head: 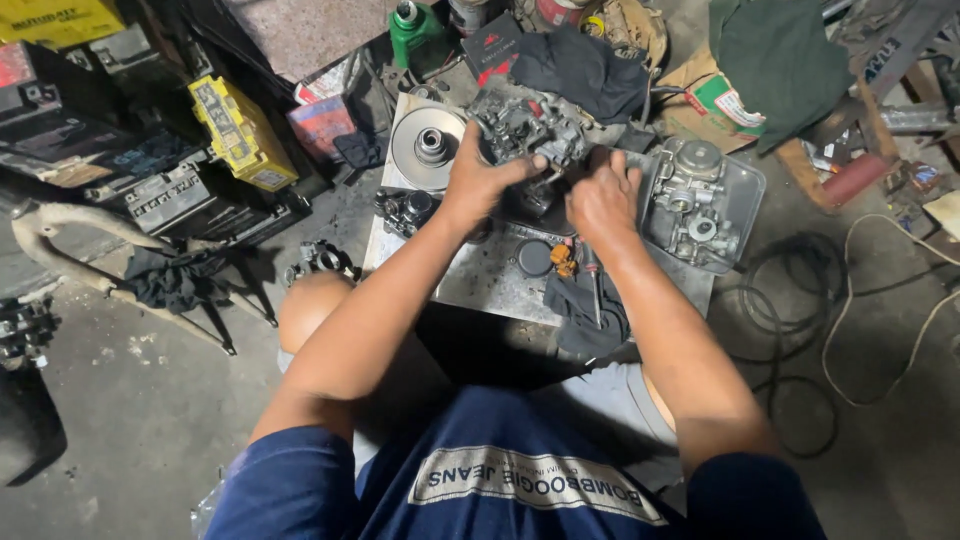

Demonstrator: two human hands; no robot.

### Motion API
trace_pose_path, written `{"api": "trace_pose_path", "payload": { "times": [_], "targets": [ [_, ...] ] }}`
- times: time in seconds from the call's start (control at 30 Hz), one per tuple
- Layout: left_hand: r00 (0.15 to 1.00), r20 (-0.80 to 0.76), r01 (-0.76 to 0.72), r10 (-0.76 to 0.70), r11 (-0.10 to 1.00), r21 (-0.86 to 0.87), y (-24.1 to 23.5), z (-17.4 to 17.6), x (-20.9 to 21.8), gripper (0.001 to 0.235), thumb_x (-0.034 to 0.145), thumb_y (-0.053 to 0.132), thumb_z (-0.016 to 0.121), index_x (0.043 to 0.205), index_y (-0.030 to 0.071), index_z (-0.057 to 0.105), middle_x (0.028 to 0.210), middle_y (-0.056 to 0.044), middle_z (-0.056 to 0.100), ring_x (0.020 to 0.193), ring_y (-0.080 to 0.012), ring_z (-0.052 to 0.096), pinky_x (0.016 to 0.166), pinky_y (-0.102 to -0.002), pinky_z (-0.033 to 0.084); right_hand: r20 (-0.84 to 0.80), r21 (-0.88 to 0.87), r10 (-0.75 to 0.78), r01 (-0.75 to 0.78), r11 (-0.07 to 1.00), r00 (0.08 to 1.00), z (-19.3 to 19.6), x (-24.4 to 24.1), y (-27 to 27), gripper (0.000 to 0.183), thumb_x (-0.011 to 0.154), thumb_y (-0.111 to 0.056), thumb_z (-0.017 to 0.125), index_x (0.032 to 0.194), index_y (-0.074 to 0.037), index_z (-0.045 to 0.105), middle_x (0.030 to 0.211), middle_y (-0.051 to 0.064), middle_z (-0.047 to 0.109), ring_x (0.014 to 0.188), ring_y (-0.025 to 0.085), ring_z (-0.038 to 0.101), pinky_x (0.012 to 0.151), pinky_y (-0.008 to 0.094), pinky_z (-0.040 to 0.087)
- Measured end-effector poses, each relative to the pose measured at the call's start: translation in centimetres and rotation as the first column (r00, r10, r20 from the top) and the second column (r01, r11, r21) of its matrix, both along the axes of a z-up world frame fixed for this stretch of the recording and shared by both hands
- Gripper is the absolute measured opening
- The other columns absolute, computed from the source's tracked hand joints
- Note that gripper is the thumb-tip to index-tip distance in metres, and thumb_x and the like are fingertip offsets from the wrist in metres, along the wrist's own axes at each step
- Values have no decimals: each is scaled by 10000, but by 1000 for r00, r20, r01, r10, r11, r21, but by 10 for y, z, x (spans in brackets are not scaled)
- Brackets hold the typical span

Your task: The person cleans a carburetor using a wire brush and a screwdriver. They scrub the exterior and interior surfaces of the carburetor, rotating it to access different areas, and place it on a metal tray.

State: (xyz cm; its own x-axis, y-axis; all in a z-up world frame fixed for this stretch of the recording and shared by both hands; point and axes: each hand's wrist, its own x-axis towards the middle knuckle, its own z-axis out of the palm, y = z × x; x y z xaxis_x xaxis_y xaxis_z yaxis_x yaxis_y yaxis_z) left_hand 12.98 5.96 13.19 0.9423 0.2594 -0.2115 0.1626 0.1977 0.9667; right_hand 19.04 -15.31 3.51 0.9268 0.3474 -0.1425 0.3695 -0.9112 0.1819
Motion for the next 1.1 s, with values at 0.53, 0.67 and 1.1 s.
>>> {"api": "trace_pose_path", "payload": {
  "times": [0.53,0.67,1.1],
  "targets": [
    [999,36,-4,-3,979,205,7,5,-24,771,608,201,918,1248,64,510,1225,-218,652,1201,-415,631,1025,-532,528,-168,410,-29,97,907,985,86,-33,-20,199,924,-194,669,1104,-134,728,1064,130,695,1022,437,715,836,521,595],
    [989,143,-8,-41,945,326,8,11,-27,861,554,182,917,1291,60,487,1289,-242,528,1238,-492,573,1071,-581,483,-183,430,-57,132,893,981,119,-42,-23,304,934,-240,658,1199,-137,763,1054,187,743,1019,470,713,869,562,581],
    [968,158,117,-193,911,396,6,-14,-21,1005,563,104,909,1450,111,436,1416,-216,470,1359,-481,496,1181,-562,402,-48,619,27,9,785,998,148,-33,-50,215,1047,-170,640,1197,-135,789,997,180,710,1008,473,684,927,549,519]
  ]
}}
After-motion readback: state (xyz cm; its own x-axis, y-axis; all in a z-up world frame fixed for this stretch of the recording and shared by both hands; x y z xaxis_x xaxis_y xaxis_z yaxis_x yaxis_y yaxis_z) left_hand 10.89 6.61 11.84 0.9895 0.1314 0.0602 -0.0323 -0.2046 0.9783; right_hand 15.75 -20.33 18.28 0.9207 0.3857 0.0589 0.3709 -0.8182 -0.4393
